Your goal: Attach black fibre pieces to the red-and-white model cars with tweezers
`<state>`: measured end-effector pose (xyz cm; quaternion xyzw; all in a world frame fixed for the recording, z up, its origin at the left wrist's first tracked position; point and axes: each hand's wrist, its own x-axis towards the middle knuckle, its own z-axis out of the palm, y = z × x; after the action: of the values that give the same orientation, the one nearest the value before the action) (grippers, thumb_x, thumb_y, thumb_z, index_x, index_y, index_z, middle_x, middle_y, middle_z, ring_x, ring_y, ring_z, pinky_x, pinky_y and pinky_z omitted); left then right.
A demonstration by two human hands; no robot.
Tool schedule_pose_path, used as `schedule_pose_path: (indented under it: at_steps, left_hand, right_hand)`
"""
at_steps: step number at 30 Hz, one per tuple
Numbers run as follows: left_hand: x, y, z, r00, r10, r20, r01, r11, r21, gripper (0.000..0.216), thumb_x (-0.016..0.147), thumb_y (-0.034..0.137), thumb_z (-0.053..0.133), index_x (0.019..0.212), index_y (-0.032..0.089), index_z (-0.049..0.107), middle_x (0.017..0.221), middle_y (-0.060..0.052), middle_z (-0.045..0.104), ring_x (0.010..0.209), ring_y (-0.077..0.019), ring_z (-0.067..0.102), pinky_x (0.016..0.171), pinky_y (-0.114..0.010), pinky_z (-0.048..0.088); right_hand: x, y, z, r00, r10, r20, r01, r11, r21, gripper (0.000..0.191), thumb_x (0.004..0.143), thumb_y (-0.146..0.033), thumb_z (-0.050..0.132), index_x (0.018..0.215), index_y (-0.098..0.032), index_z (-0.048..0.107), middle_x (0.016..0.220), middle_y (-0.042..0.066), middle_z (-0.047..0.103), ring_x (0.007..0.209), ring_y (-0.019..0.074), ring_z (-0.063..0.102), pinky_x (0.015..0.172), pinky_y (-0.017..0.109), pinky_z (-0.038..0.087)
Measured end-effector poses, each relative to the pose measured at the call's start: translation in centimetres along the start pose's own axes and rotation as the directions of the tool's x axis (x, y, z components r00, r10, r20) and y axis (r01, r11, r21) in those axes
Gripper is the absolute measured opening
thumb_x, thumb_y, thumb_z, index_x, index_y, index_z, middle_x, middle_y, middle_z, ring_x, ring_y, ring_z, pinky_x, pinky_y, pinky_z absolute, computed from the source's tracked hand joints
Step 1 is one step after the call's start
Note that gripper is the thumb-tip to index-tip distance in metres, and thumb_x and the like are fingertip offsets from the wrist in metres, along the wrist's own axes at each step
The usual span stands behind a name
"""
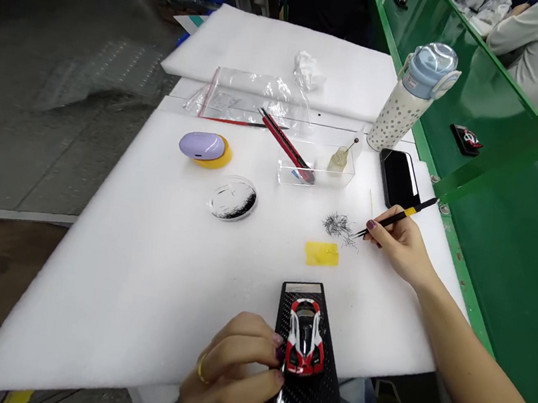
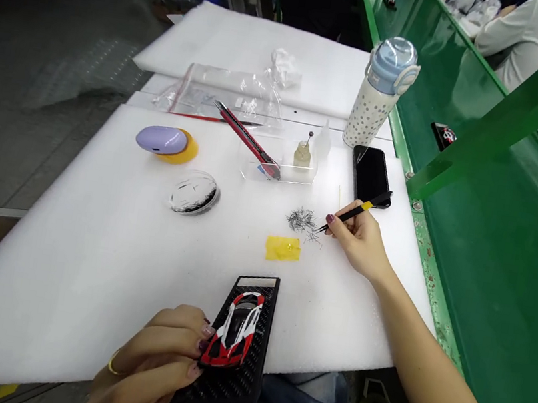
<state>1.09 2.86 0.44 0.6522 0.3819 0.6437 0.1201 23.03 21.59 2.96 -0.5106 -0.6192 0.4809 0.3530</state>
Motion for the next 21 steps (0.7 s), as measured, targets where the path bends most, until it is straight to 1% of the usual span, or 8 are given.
schedule_pose_path:
  at_steps: [3, 7, 12, 18, 21]
  left_hand:
    - [-0.2, -0.5, -0.1, 1.000, -0.011, -0.012, 0.010, 0.998, -0.069, 0.023, 0.102, 0.005, 0.050, 0.083, 0.010, 0.062, 0.098, -0.006, 0.061, 0.092, -0.0145, 0.061, 0.070, -0.033, 0.054]
    - [-0.3, -0.7, -0.2, 0.999, -0.033, -0.033, 0.030, 0.994, -0.107, 0.023, 0.103, 0.008, 0.050, 0.082, 0.011, 0.061, 0.096, -0.005, 0.060, 0.090, -0.0142, 0.060, 0.070, -0.034, 0.052]
    - [-0.9, -0.6, -0.4, 0.996, -0.082, -0.028, 0.078, 0.990, -0.118, 0.020, 0.100, 0.008, 0.053, 0.086, 0.012, 0.066, 0.098, -0.006, 0.062, 0.090, -0.0165, 0.062, 0.070, -0.035, 0.054]
    - [-1.3, -0.4, -0.4, 0.989, -0.132, -0.064, 0.126, 0.988, -0.093, 0.017, 0.099, 0.012, 0.058, 0.087, 0.017, 0.069, 0.092, -0.005, 0.064, 0.083, -0.0171, 0.063, 0.068, -0.035, 0.055]
    - [-1.2, -0.4, -0.3, 0.986, -0.151, -0.072, 0.144, 0.986, -0.089, 0.018, 0.098, 0.011, 0.058, 0.087, 0.018, 0.069, 0.091, -0.005, 0.064, 0.083, -0.0167, 0.063, 0.069, -0.034, 0.056]
  right_hand:
    - [-0.1, 0.1, 0.2, 1.000, -0.003, -0.003, 0.003, 1.000, -0.015, 0.048, 0.077, -0.064, 0.080, 0.078, -0.022, 0.057, 0.064, 0.001, 0.065, 0.058, 0.0139, 0.057, 0.053, 0.029, 0.042]
    - [-0.2, 0.5, 0.6, 0.998, -0.049, -0.031, 0.046, 0.996, -0.079, 0.045, 0.083, -0.064, 0.075, 0.080, -0.021, 0.059, 0.067, 0.001, 0.066, 0.055, 0.0121, 0.054, 0.051, 0.029, 0.037]
    - [-0.2, 0.8, 1.0, 0.997, -0.069, -0.036, 0.065, 0.992, -0.107, 0.047, 0.083, -0.066, 0.075, 0.080, -0.022, 0.058, 0.067, 0.001, 0.067, 0.057, 0.0134, 0.057, 0.053, 0.030, 0.038]
    - [-0.4, 0.5, 0.9, 0.992, -0.062, -0.111, 0.059, 0.998, -0.029, 0.050, 0.080, -0.068, 0.078, 0.079, -0.024, 0.054, 0.061, -0.001, 0.066, 0.055, 0.0139, 0.059, 0.052, 0.029, 0.041]
    - [-0.5, 0.5, 0.9, 0.991, -0.083, -0.103, 0.081, 0.996, -0.029, 0.047, 0.081, -0.065, 0.078, 0.079, -0.024, 0.055, 0.062, -0.001, 0.066, 0.055, 0.0138, 0.060, 0.052, 0.029, 0.042]
